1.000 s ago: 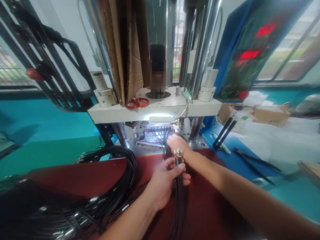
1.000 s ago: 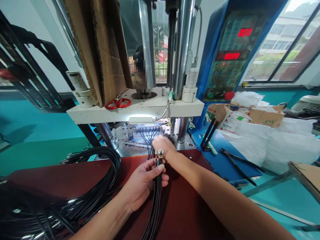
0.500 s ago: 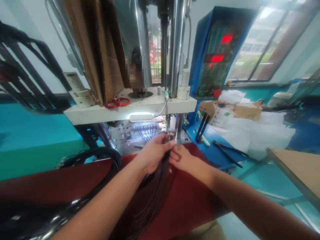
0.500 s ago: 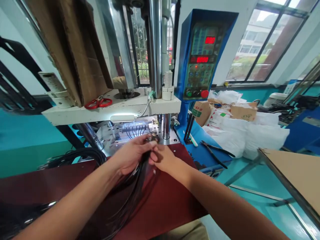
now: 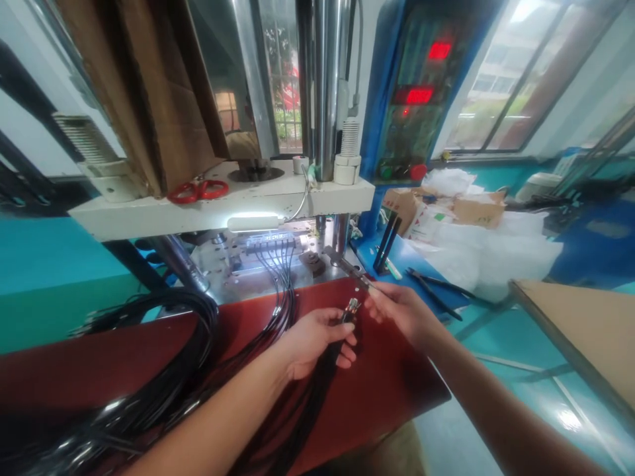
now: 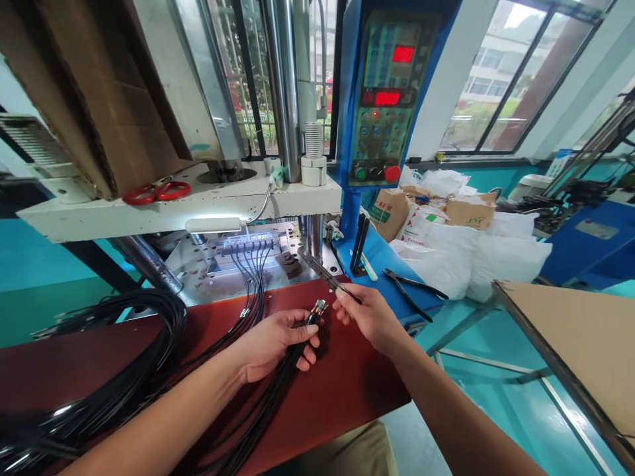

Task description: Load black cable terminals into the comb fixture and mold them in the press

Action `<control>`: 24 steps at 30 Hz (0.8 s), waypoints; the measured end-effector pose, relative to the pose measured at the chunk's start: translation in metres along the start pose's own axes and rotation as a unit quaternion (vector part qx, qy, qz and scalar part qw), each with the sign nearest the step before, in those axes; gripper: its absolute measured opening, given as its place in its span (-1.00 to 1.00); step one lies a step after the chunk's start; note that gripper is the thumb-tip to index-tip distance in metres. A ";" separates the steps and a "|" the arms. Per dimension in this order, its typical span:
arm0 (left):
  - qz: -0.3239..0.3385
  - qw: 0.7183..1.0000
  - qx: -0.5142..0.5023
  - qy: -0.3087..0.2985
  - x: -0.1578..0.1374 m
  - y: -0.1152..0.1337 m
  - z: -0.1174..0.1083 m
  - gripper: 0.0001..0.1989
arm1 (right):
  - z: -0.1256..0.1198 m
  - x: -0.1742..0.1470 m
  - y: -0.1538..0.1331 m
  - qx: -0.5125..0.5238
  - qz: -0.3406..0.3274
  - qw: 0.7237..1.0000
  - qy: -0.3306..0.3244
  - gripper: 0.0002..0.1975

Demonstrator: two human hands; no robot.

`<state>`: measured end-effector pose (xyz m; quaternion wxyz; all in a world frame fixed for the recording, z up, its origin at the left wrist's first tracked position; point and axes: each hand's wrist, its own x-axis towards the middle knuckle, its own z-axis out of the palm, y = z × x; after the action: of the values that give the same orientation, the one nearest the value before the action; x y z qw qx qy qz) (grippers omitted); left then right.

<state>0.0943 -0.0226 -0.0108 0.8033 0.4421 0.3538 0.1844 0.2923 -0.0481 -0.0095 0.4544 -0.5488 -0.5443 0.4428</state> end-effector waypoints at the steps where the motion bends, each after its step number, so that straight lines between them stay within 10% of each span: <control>1: -0.009 1.000 -0.001 -0.007 -0.001 -0.002 0.002 -0.84 | 0.003 0.005 -0.002 0.029 -0.003 1.000 0.000 -0.70; 10: -0.013 0.999 -0.045 0.012 -0.002 -0.006 0.000 -0.87 | 0.042 0.014 -0.017 0.084 -0.012 0.991 -0.105 -0.65; 17: -0.003 0.996 -0.060 0.072 -0.013 0.003 -0.012 -0.78 | 0.042 0.011 -0.005 0.053 -0.048 0.997 0.042 -0.71; 24: 0.031 0.996 -0.051 0.069 -0.011 0.000 -0.013 -0.75 | 0.062 0.001 0.015 0.145 0.014 0.988 0.047 -0.63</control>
<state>0.0776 -0.0213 -0.0110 0.7924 0.3973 0.3849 0.2571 0.2344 -0.0463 -0.0362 0.5485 -0.5045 -0.4446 0.4970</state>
